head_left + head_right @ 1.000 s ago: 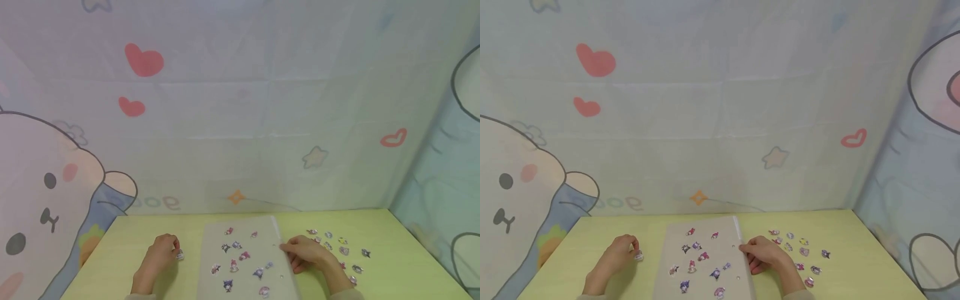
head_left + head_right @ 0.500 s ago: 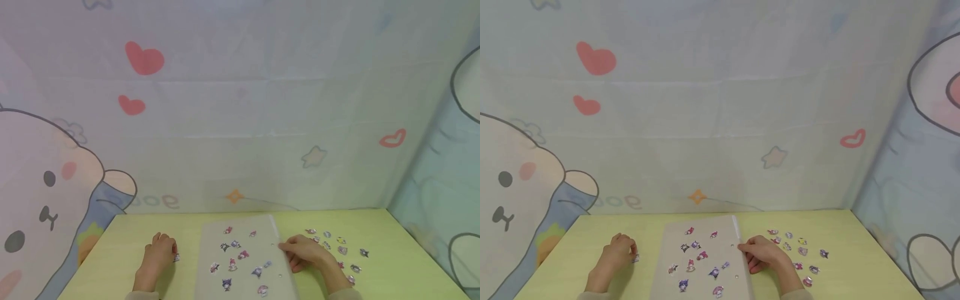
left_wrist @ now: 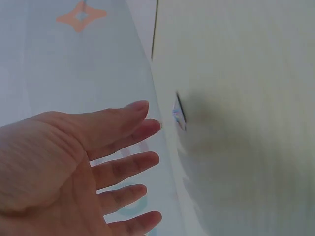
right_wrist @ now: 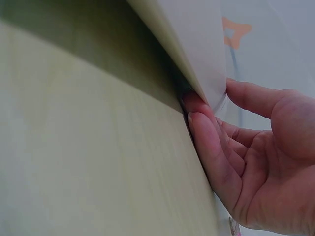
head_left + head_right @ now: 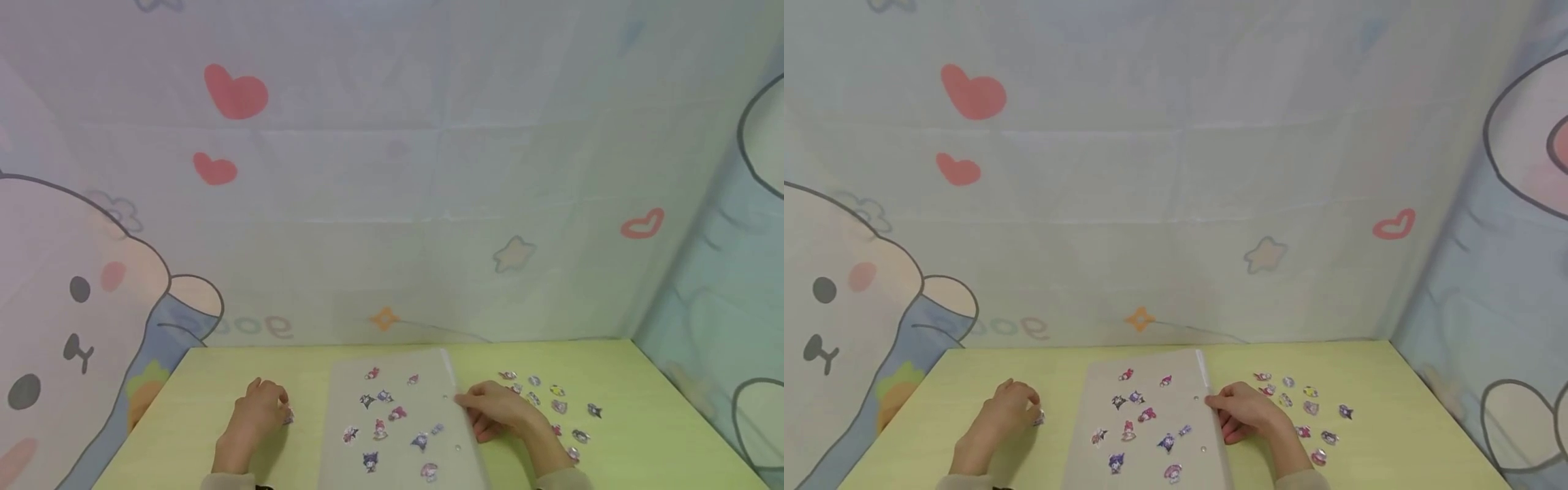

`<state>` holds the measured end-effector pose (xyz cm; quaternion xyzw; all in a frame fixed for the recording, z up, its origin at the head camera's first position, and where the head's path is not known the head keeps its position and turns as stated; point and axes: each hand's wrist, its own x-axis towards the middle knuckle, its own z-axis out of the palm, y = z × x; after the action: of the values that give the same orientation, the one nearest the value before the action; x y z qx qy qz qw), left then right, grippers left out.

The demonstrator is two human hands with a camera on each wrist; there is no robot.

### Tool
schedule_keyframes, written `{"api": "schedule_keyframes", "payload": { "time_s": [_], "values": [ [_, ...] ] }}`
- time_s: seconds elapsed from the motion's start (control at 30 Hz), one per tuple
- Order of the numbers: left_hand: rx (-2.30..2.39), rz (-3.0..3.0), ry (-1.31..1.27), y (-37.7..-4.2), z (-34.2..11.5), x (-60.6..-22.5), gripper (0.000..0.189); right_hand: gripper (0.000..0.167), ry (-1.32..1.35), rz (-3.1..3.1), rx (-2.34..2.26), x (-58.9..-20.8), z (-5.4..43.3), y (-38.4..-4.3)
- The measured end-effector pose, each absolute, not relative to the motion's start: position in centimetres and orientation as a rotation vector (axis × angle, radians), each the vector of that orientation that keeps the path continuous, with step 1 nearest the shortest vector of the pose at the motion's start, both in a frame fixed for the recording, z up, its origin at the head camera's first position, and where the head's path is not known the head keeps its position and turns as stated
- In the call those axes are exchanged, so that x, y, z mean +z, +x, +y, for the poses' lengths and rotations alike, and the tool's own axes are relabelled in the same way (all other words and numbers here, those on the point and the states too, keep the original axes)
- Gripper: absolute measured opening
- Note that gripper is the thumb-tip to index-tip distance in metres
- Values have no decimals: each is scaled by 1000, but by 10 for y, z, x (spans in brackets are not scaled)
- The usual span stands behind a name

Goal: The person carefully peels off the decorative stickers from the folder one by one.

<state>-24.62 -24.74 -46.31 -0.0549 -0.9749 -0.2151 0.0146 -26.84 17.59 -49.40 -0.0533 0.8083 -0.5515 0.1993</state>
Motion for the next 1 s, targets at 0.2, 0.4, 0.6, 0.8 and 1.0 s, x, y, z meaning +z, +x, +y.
{"api": "schedule_keyframes", "payload": {
  "time_s": [0.2, 0.4, 0.6, 0.8, 1.0],
  "values": [
    [-643, -3000, -273, -245, -242, -457, 18, 34, -130, 2266, -1543, -495, 178, -267],
    [-705, -2973, -361, -241, -231, -454, 20, 33, -153, 2265, -1553, -495, 178, -268],
    [-761, -2960, -426, -237, -215, -456, 21, 32, -157, 2261, -1550, -495, 176, -269],
    [-875, -2955, -562, -238, -185, -461, 19, 31, -137, 2255, -1551, -494, 176, -268],
    [-945, -2932, -666, -238, -156, -461, 18, 32, -151, 2244, -1557, -493, 176, -268]
  ]
}}
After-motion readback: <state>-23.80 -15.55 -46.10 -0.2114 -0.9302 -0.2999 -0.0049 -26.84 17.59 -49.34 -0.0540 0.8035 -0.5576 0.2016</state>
